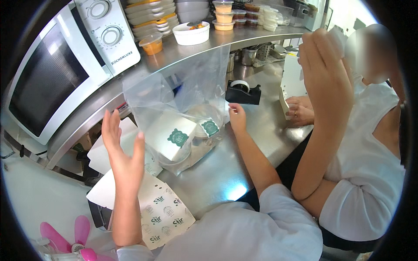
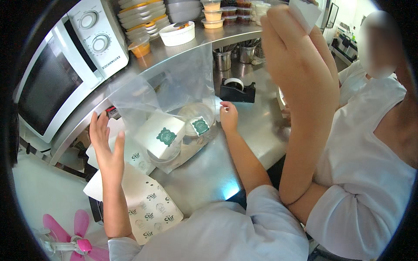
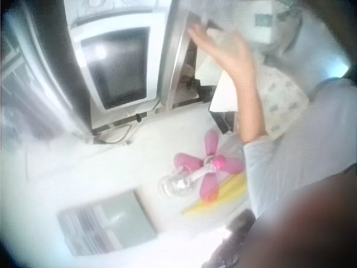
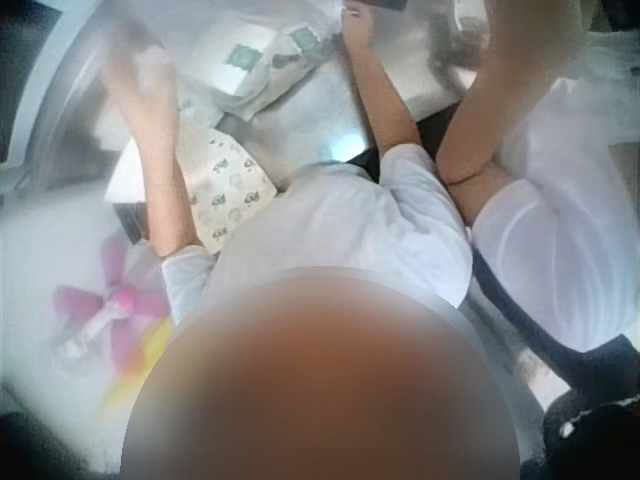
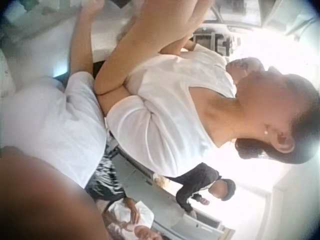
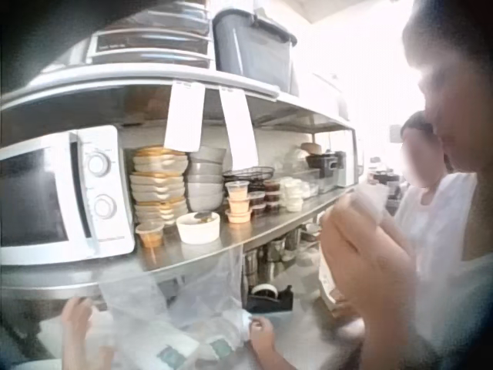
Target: The person assembles white cardboard food boxes by folding and pressing the flaps. They then place a branded paper liner inside each box and arrange them on the counter.
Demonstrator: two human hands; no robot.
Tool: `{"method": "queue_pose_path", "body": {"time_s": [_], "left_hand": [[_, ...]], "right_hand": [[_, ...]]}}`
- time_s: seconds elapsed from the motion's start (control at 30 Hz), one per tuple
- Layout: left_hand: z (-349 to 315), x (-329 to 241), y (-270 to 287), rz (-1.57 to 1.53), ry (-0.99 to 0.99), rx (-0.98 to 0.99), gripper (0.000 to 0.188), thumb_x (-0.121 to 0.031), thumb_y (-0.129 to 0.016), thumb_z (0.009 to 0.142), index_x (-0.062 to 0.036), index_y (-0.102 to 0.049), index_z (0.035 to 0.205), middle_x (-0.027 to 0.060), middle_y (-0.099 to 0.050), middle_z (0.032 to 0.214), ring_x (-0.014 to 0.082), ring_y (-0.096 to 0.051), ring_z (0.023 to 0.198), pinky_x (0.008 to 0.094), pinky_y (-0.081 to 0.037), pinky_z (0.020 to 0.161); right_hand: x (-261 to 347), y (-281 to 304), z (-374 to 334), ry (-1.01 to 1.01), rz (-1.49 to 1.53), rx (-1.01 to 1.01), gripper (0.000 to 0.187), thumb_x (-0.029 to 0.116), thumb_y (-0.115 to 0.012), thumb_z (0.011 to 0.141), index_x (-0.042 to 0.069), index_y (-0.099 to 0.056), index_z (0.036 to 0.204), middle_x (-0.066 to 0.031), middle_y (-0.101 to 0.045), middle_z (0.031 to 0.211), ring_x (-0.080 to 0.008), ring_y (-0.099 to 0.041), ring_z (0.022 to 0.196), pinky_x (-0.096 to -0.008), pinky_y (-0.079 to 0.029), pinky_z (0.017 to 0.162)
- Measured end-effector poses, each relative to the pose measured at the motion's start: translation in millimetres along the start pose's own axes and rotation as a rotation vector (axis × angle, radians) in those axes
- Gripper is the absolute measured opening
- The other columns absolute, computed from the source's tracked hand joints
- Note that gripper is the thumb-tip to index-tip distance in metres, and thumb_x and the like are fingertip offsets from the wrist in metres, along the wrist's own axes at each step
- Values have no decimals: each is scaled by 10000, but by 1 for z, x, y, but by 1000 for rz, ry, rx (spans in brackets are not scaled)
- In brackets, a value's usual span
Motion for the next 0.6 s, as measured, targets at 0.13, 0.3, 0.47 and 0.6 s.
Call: {"method": "queue_pose_path", "body": {"time_s": [0.13, 0.3, 0.47, 0.6], "left_hand": [[-44, -24, 32, 58, -130, 38, 695, 9, -523, 782, 37, -187, 1390, 246, -298, 1402, 341, -290, 1321, 466, -245, 1065], [-119, -11, 91, 154, -164, -189, 437, -176, -514, 868, 12, -415, 1250, 233, -476, 1247, 303, -459, 1127, 405, -356, 950], [-208, 25, 137, 224, 172, -503, 265, -156, -473, 919, 16, -483, 1120, 156, -519, 1138, 250, -510, 1057, 376, -399, 896], [-259, 42, 151, 444, 490, -486, 280, -127, -505, 907, 8, -482, 1151, 139, -510, 1162, 219, -493, 1072, 341, -397, 887]], "right_hand": [[9, -28, 26, -63, -301, 265, 285, 220, -606, 768, 92, -651, 1018, -171, -656, 923, -331, -624, 874, -374, -475, 785], [15, -43, 52, 29, -415, 390, 348, 295, -631, 765, 80, -646, 1038, -205, -643, 941, -356, -618, 886, -394, -483, 786], [-7, -86, 95, 132, -470, 520, 370, 260, -596, 809, 45, -596, 1110, -186, -639, 948, -320, -620, 863, -365, -490, 766], [-14, -102, 119, -36, 6, 581, 363, 230, -566, 841, 23, -569, 1139, -152, -639, 958, -280, -622, 849, -345, -492, 754]]}}
Point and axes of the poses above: each hand's wrist, its own z-axis towards the middle knuckle, its own y-axis out of the back of the hand, x = y × z, the point moved 3 cm from there along z, towards the middle knuckle
